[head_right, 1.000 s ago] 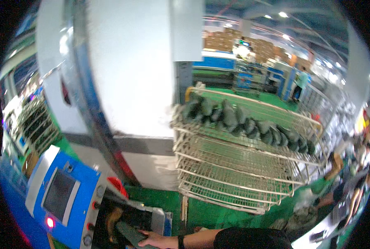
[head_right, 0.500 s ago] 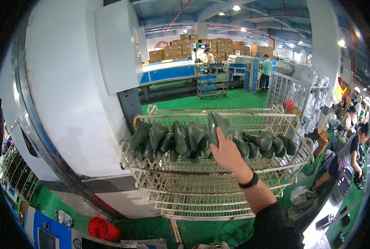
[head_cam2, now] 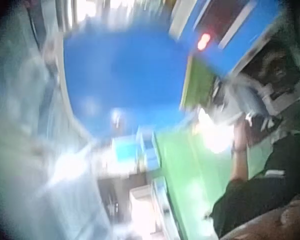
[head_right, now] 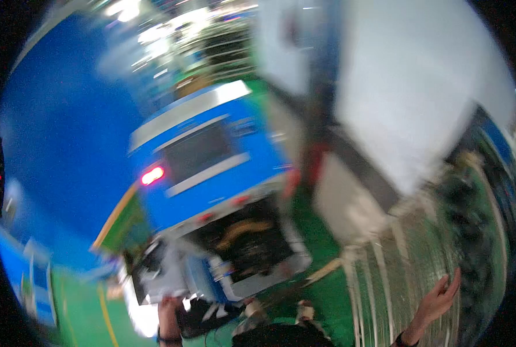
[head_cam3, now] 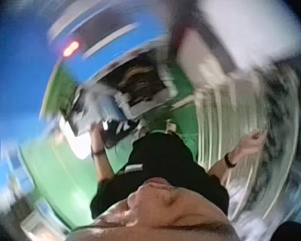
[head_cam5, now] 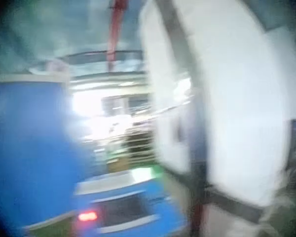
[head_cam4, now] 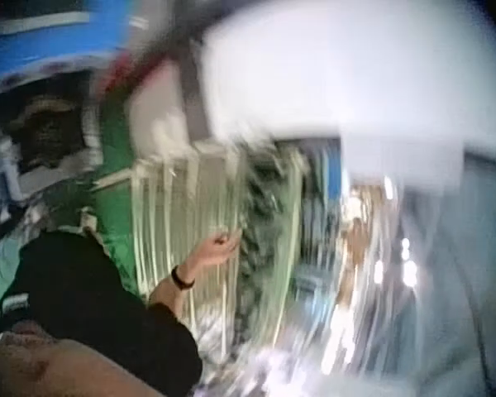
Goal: Operating an industrial shoe lasting and shaping machine to process sneaker components.
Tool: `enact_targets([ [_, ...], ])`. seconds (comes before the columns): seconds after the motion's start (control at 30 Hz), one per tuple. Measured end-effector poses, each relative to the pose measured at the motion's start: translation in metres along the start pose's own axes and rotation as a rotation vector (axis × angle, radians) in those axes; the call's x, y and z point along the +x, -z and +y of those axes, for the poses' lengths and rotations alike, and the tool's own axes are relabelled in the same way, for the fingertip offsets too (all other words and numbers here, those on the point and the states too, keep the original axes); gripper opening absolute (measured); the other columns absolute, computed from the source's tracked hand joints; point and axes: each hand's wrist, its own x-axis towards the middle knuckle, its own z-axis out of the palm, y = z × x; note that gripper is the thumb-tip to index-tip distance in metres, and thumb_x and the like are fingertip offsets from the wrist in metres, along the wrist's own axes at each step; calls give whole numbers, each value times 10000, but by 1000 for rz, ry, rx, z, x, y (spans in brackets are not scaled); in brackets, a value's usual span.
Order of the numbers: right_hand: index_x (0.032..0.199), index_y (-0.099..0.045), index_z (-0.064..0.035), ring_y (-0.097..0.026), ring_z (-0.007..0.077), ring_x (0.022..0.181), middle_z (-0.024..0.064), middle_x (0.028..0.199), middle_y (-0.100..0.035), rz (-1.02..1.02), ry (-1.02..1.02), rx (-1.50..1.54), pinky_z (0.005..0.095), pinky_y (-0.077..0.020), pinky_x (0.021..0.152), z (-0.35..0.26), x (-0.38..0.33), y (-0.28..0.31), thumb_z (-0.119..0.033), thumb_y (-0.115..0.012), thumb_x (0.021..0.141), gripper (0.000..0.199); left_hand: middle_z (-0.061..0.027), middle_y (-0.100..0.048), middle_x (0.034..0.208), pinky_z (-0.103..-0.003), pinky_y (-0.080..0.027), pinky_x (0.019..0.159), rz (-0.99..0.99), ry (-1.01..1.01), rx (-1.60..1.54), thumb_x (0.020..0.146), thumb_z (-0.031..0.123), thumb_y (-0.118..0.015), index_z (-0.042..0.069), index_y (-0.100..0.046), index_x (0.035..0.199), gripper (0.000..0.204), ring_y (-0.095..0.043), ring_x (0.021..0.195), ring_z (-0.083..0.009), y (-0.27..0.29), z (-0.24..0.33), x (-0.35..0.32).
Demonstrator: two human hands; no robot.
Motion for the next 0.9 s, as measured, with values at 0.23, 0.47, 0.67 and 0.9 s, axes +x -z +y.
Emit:
enact_targets([
  [0.23, 1277, -592, 36, -605, 402, 1167, 262, 1323, -577, -606, 1159, 943, 477, -500, 959, -317, -205, -23, -140, -565, 968, 358, -221, -713, 944, -438, -534, 829, 198, -157, 1016, 817, 235, -674, 61, -666, 1139, 366, -691, 924, -379, 202, 40, 148],
  [0.47, 1329, -538, 19, -459, 426, 1338, 280, 1426, -489, -149, 1419, 687, 530, -290, 1113, -485, -332, -31, -386, -476, 950, 557, -205, -671, 1184, -462, -501, 932, 463, 56, 1049, 722, 353, -816, 122, -498, 1377, 764, -639, 1100, -386, 301, -46, 326],
  [0.67, 1400, -447, 20, -435, 433, 1348, 287, 1414, -484, -102, 1432, 602, 554, -275, 1111, -478, -327, -40, -380, -485, 927, 622, -282, -688, 997, -506, -527, 818, 715, 148, 869, 717, 371, -818, 24, -528, 1105, 596, -654, 994, -457, 285, -78, 379],
  [0.9, 1322, -545, 10, -463, 388, 1332, 241, 1402, -520, -117, 1378, 666, 536, -286, 1111, -489, -332, -38, -372, -535, 920, 554, -244, -679, 1005, -547, -498, 844, 490, -40, 1018, 904, 245, -603, 81, -600, 1121, 272, -631, 994, -474, 281, -41, 343],
])
